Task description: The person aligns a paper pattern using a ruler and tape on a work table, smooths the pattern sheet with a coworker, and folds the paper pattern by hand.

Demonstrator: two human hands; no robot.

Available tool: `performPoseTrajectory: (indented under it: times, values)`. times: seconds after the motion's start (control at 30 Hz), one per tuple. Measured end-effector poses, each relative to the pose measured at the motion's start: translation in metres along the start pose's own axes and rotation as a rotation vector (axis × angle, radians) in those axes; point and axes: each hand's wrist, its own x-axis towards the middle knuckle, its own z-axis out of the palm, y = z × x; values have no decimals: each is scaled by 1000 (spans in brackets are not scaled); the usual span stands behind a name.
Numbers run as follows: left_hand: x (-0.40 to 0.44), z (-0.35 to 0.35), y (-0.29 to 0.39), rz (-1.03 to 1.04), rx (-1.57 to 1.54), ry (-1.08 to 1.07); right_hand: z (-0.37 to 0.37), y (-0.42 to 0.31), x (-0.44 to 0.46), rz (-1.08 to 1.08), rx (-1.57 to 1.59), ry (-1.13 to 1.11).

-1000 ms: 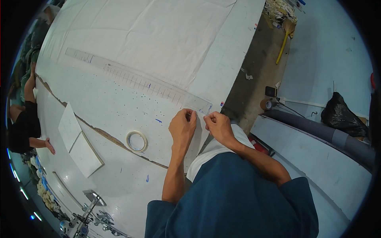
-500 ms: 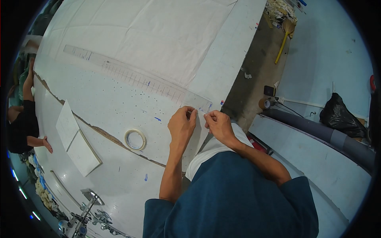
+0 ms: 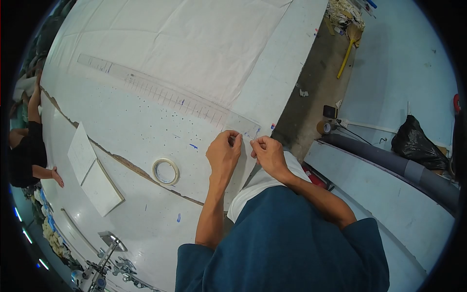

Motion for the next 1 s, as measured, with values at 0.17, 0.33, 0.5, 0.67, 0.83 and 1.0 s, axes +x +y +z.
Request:
performPoseTrajectory:
  times: [0.17,0.33,0.5,0.67,0.83,1.0]
  values:
    - [-1,2,0,14,8,22,1,-1,1,5,-31,16]
    - [-1,6,-2,40,10,53,4,-3,2,-8,-92,63]
    - [-2,4,0,7,28,49,9,6,7,-93,-186,126]
    - [-1,2,-1,0,27,32,10,20,11,-189,-276,159]
    - [-3,4,-4,23,11,52,10,14,6,-167,-179,154]
    - [-5,7,-6,46,-29,142,2,28,-1,-381,-338,132]
